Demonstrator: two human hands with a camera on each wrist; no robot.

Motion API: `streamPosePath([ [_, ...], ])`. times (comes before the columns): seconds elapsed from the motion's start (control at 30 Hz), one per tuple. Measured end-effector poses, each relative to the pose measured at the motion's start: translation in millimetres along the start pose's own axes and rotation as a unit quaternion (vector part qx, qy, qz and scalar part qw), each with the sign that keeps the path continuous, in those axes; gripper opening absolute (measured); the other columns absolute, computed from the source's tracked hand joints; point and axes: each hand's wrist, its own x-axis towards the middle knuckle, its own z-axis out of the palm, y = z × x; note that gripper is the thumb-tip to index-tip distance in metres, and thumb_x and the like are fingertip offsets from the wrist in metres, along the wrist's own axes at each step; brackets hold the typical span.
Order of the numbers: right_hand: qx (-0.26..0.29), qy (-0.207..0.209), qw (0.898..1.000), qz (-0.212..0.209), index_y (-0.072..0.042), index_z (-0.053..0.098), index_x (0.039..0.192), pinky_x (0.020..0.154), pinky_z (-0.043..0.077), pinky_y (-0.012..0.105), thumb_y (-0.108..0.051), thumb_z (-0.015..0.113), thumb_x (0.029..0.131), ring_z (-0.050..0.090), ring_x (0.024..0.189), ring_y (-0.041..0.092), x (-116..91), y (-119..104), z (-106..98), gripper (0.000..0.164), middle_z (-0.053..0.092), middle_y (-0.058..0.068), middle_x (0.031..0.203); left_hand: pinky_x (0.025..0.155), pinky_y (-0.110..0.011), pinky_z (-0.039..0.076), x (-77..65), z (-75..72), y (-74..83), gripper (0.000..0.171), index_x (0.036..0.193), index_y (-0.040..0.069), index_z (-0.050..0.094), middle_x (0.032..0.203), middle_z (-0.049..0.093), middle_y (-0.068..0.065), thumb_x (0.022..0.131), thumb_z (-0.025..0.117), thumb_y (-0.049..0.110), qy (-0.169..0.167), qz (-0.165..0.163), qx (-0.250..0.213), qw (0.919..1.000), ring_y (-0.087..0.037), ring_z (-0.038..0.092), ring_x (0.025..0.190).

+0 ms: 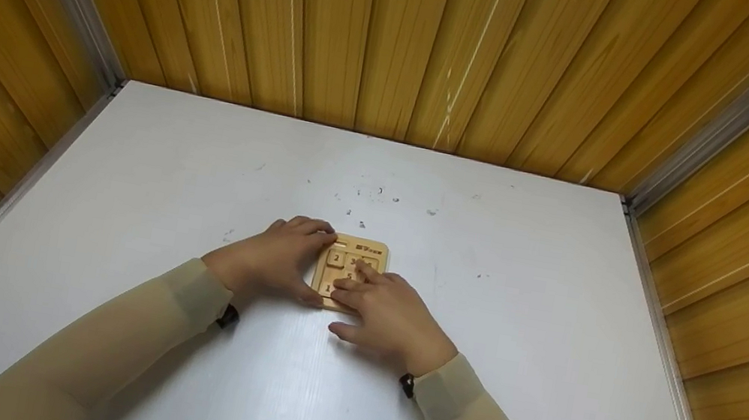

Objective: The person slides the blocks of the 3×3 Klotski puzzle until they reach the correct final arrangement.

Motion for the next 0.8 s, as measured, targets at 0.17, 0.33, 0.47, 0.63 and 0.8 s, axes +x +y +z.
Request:
streamPosePath([
  [0.17,0.001,0.000,1.000,0.004,-0.021,0.073,0.153,0.127,0.049,0.065,-0.051,0.076,0.105,0.048,0.167,0.036,0.9,1.0,-1.0,0.057,0.071,-0.005,0.159,0.143,-0.064,0.025,1.2,0.4,-0.7,0.123,0.175,0.013,0.042,0.180,0.042,0.000,0.080,0.096,0.068,0.001,0.000,0.000,1.0000,-0.027,0.032,0.172],
  [0.33,0.004,-0.006,1.000,0.014,-0.022,0.071,0.155,0.128,0.047,0.066,-0.053,0.074,0.105,0.044,0.169,0.034,2.4,3.4,-0.6,0.059,0.068,-0.006,0.163,0.144,-0.062,0.023,0.3,-0.2,-0.2,0.123,0.176,0.014,0.041,0.182,0.041,-0.001,0.080,0.095,0.068,-0.001,-0.002,0.000,1.0000,-0.027,0.030,0.173],
  [0.47,0.005,-0.014,1.000,0.020,-0.023,0.071,0.156,0.129,0.047,0.065,-0.053,0.073,0.105,0.046,0.168,0.033,4.0,4.8,-0.3,0.058,0.066,-0.007,0.165,0.145,-0.060,0.023,0.1,-0.8,-0.2,0.124,0.177,0.014,0.039,0.183,0.039,-0.002,0.081,0.095,0.069,-0.006,-0.003,0.002,1.0000,-0.027,0.029,0.174],
  [0.63,0.002,-0.010,1.000,0.017,-0.022,0.074,0.153,0.127,0.049,0.064,-0.051,0.074,0.105,0.052,0.164,0.034,6.5,5.7,-0.8,0.055,0.068,-0.007,0.163,0.145,-0.061,0.022,0.9,0.0,-1.3,0.125,0.177,0.014,0.039,0.184,0.038,-0.002,0.081,0.095,0.070,-0.008,-0.006,0.003,0.9999,-0.027,0.028,0.175],
  [0.8,-0.004,0.001,1.000,0.009,-0.023,0.075,0.151,0.124,0.052,0.064,-0.049,0.076,0.104,0.056,0.160,0.035,8.1,7.7,-1.2,0.054,0.071,-0.005,0.160,0.145,-0.062,0.023,-0.5,0.3,-0.2,0.123,0.177,0.014,0.040,0.183,0.039,-0.001,0.081,0.095,0.069,-0.004,-0.007,0.003,1.0000,-0.027,0.028,0.174],
])
